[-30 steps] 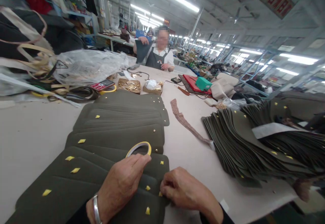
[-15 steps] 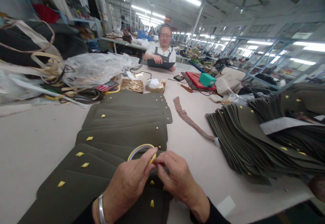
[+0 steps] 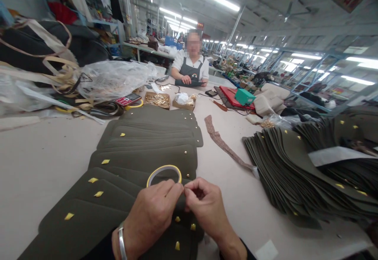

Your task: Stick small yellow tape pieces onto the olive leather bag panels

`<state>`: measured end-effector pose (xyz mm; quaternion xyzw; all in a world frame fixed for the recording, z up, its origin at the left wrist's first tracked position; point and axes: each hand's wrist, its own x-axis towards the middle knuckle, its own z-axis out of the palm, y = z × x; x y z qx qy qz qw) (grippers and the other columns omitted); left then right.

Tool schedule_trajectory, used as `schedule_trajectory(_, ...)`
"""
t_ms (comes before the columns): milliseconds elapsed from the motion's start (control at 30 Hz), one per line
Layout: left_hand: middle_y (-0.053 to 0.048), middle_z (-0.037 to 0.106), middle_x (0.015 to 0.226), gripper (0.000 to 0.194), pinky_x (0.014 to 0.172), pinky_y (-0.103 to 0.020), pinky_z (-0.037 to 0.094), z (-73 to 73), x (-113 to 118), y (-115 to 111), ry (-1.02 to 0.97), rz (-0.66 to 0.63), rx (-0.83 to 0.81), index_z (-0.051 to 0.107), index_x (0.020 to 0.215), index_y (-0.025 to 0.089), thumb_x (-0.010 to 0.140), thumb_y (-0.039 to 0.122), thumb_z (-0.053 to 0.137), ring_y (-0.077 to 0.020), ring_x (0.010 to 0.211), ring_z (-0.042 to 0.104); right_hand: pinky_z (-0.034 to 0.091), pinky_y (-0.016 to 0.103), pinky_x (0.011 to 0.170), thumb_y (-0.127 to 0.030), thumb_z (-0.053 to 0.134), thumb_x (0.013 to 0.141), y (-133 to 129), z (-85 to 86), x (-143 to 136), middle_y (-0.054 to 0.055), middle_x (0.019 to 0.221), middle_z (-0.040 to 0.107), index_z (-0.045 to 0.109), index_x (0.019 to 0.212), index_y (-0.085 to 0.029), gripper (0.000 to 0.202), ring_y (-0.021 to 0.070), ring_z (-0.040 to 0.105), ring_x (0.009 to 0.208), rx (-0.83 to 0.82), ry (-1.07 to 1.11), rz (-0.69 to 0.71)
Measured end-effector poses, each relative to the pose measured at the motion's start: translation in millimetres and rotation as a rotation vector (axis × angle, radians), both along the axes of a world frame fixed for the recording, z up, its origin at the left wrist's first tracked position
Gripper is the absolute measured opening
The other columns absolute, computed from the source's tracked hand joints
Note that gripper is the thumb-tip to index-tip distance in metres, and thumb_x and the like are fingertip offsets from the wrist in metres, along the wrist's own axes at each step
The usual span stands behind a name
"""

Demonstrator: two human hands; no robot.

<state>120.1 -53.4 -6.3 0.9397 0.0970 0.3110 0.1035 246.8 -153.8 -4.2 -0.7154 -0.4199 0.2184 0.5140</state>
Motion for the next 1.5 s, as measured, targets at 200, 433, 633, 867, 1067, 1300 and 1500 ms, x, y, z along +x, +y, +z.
schedule_trajectory(200, -0.001, 0.057, 0.068, 0.017, 0.062, -0.025, 0.046, -5.9, 4, -2, -0.142, -0.015, 0.012, 0.055, 0.087, 0.017, 0.094, 0.011, 0.040, -0.0139, 0.064, 0.056, 0.044, 0.019, 0.041, -0.031, 0.064, 0.072, 16, -13.4, 26, -0.003, 0.050, 0.058, 0.062, 0.069, -0.014, 0.017, 0.0102, 0.055, 0.040, -0.083, 0.330, -0.138)
schedule_trajectory(433, -0.006, 0.063, 0.097, 0.008, 0.079, -0.040, 0.051, -22.8, 12, 12, 0.286, 0.118, 0.044, 0.058, 0.092, 0.018, 0.088, 0.013, 0.053, -0.0239, 0.092, 0.057, 0.044, 0.020, 0.049, -0.034, 0.061, 0.082, 16, -23.3, 57, 0.001, 0.060, 0.064, 0.071, 0.079, -0.014, 0.022, 0.0110, 0.057, 0.052, -0.199, 0.106, 0.048)
schedule_trajectory(633, -0.004, 0.059, 0.094, 0.009, 0.083, -0.041, 0.049, -26.0, 16, 14, 0.407, 0.141, -0.022, 0.059, 0.091, 0.019, 0.088, 0.012, 0.053, -0.0223, 0.090, 0.053, 0.044, 0.022, 0.060, -0.021, 0.056, 0.085, 20, -25.8, 53, 0.000, 0.069, 0.068, 0.069, 0.077, -0.018, 0.015, 0.0131, 0.061, 0.062, -0.176, -0.230, 0.091)
schedule_trajectory(867, -0.005, 0.057, 0.095, 0.011, 0.083, -0.042, 0.047, -29.7, 17, 15, 0.440, 0.143, -0.075, 0.058, 0.093, 0.019, 0.090, 0.012, 0.049, -0.0234, 0.091, 0.050, 0.044, 0.026, 0.066, -0.011, 0.051, 0.084, 28, -33.7, 47, 0.003, 0.075, 0.066, 0.064, 0.079, -0.018, 0.015, 0.0164, 0.063, 0.069, -0.225, -0.538, 0.128)
schedule_trajectory(1067, -0.006, 0.056, 0.092, 0.016, 0.079, -0.041, 0.045, -26.7, 17, 15, 0.451, 0.170, -0.074, 0.057, 0.090, 0.019, 0.091, 0.012, 0.044, -0.0239, 0.087, 0.048, 0.046, 0.024, 0.057, -0.020, 0.059, 0.085, 21, -29.0, 53, -0.004, 0.062, 0.062, 0.054, 0.110, -0.017, 0.026, 0.0152, 0.061, 0.055, -0.215, -0.458, 0.020)
schedule_trajectory(1300, -0.005, 0.055, 0.088, 0.019, 0.079, -0.040, 0.043, -23.4, 20, 15, 0.411, 0.154, -0.081, 0.057, 0.089, 0.019, 0.089, 0.008, 0.042, -0.0232, 0.085, 0.047, 0.049, 0.027, 0.072, -0.011, 0.047, 0.090, 10, -30.4, 53, 0.005, 0.080, 0.066, 0.063, 0.088, -0.018, 0.017, 0.0174, 0.063, 0.075, 0.014, -0.780, 0.232)
schedule_trajectory(1500, -0.004, 0.055, 0.083, 0.018, 0.074, -0.038, 0.043, -20.9, 16, 15, 0.375, 0.146, -0.046, 0.055, 0.086, 0.019, 0.086, 0.005, 0.044, -0.0216, 0.078, 0.048, 0.049, 0.028, 0.070, -0.006, 0.051, 0.086, 27, -33.0, 40, 0.007, 0.078, 0.067, 0.066, 0.082, -0.017, 0.019, 0.0191, 0.064, 0.073, -0.223, -0.842, 0.161)
